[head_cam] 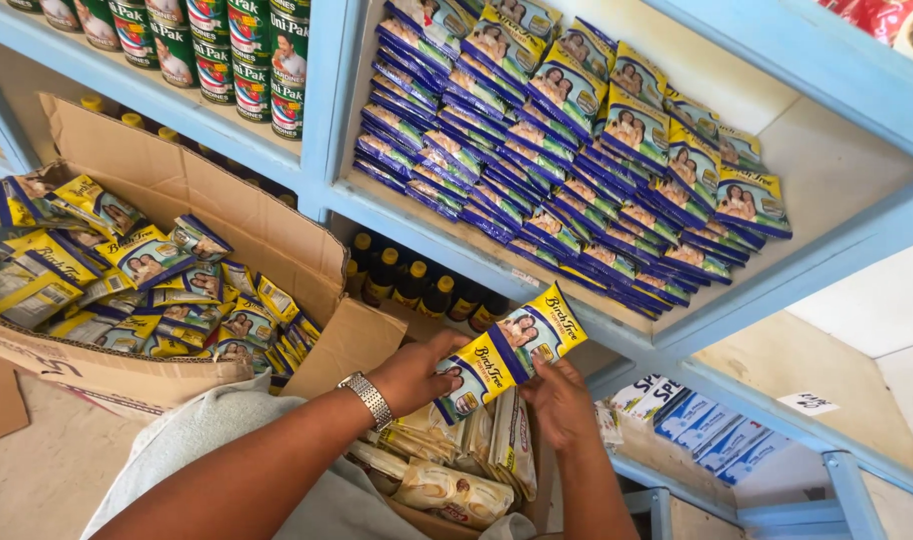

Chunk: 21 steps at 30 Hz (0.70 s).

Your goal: Stocking shelves with powdered milk sachet packets from a cardboard box.

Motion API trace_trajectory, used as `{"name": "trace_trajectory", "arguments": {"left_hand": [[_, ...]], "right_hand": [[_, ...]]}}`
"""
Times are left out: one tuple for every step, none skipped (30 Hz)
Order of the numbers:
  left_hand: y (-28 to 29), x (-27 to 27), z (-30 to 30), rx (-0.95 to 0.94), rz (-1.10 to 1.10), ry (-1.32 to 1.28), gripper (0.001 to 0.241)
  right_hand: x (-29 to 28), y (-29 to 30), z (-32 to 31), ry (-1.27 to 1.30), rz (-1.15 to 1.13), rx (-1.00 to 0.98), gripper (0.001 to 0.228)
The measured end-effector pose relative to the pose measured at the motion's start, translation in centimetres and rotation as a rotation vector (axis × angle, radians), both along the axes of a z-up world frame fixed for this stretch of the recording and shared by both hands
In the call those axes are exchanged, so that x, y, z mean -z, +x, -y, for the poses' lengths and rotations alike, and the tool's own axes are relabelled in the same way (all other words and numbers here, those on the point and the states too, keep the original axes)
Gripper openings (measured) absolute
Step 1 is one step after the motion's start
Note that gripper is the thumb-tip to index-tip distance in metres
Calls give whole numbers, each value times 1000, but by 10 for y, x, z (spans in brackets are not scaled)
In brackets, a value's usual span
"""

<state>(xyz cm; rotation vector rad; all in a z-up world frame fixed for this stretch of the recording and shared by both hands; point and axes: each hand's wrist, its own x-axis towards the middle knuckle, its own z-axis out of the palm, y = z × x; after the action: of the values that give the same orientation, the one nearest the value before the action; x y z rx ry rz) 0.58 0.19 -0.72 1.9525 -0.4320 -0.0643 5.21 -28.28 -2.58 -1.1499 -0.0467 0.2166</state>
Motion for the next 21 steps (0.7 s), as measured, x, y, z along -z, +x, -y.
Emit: {"name": "trace_trajectory", "arguments": {"left_hand": [[1,-1,0,21,24,-92,55],[0,-3,0,22,26,-94,55],[-2,-7,0,7,-28,-63,57],[-2,-11,-1,-11,-78,-32,59],[1,-4,2,-15,-72,-34,59],[5,3,3,27,28,-155,57],[9,10,3,70,128,-274,55],[9,2,3,66,140,-272,55],[9,-6,3,46,18,-284,54],[7,-13,3,25,-110,-295,53],[13,-11,2,21,-103,-294,53],[20,-8,-1,-40,81,-305,50],[28,-5,-4,-99,266,-314,47],[35,-15,-11,-102,269,-311,47],[42,-24,-18,-129,279,-390,44],[50,-33,-24,-151,288,-470,41],[53,-52,-33,-150,291,-469,41],[55,-71,-43,-202,348,-495,37],[57,-91,-54,-254,406,-521,34],[59,-109,-63,-255,414,-517,34],[62,-128,-73,-324,514,-463,30]], "right_hand": [[0,4,10,-70,12,-24,16],[0,3,14,-72,15,-23,16],[-2,1,17,-131,31,-15,15],[-4,3,19,-190,52,-11,14],[-10,1,16,-191,59,-14,14],[-16,0,12,-208,115,35,13],[-23,-1,7,-224,171,84,12],[-31,0,2,-222,183,80,12],[-38,0,-3,-238,268,138,12],[-45,-1,-8,-254,348,196,12],[-54,7,-10,-251,355,192,12],[-62,16,-14,-275,414,225,11],[-70,25,-18,-299,473,259,11],[-88,36,-27,-296,476,256,11],[-106,48,-35,-316,491,246,11],[-124,60,-42,-338,506,240,13],[-149,66,-56,-336,508,241,13],[-175,73,-72,-351,528,178,12],[-201,80,-88,-365,547,115,11],[-219,94,-99,-360,554,114,11],[-237,108,-109,-367,555,91,13]]}}
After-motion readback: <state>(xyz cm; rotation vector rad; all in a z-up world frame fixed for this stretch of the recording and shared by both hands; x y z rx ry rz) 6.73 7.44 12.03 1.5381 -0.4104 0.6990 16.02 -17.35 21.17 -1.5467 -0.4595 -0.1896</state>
